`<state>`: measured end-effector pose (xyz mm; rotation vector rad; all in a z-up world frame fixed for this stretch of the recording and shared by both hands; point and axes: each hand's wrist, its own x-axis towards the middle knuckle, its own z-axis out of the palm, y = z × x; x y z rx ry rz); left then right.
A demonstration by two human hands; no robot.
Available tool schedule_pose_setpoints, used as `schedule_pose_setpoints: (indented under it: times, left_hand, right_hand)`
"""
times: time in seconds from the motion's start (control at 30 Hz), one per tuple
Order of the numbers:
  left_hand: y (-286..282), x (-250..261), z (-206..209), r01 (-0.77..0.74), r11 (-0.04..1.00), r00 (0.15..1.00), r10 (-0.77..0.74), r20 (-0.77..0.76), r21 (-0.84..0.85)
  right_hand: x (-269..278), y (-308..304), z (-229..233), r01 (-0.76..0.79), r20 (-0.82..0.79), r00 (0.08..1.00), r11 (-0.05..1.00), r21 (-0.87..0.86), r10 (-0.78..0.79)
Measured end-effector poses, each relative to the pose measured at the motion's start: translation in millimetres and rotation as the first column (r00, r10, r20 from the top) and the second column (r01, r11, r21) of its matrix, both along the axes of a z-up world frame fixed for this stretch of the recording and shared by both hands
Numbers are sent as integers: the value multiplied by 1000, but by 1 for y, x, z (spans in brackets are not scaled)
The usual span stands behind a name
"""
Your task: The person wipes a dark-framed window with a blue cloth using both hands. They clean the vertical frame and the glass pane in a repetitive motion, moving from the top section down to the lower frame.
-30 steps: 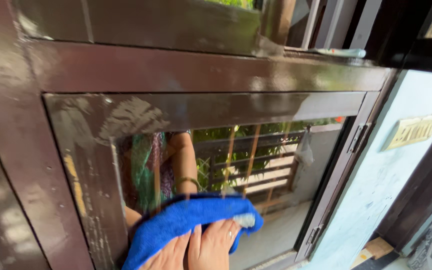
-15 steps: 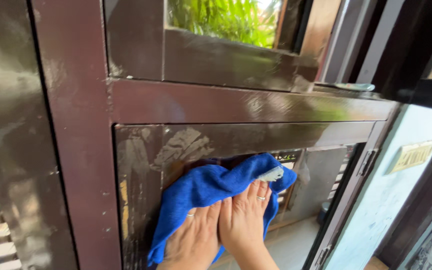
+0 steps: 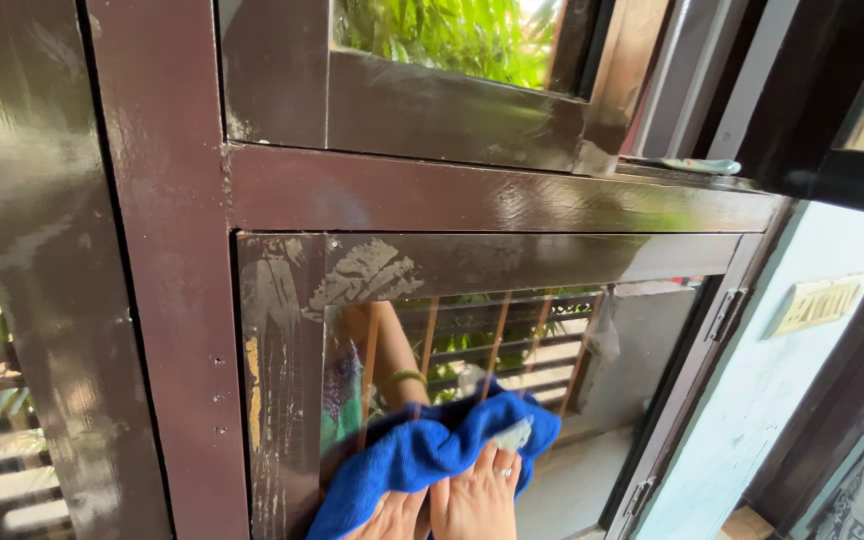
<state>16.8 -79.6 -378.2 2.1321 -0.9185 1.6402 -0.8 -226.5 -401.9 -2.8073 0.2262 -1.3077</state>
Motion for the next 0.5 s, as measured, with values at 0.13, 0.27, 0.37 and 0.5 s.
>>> schedule_pose_setpoints:
  times: [0.13, 0.27, 0.37, 0.5]
  left_hand:
    - [7, -6, -7, 15, 1000, 999, -14, -36, 6]
    - [15, -12, -13, 32, 999, 997, -32, -71, 9]
    - [24, -16, -11, 42, 999, 994, -41, -97, 5]
    - [45, -26, 19, 19, 1000, 989, -16, -144, 16]
  right_hand:
    - [0, 1, -54, -6, 197, 980, 998, -69, 20]
    - [-3, 8, -75, 35, 47, 998, 999, 40, -37]
    - [-13, 19, -47, -3, 56, 998, 998, 61, 0]
    - [-19, 54, 38, -146, 89, 986, 988, 59, 140]
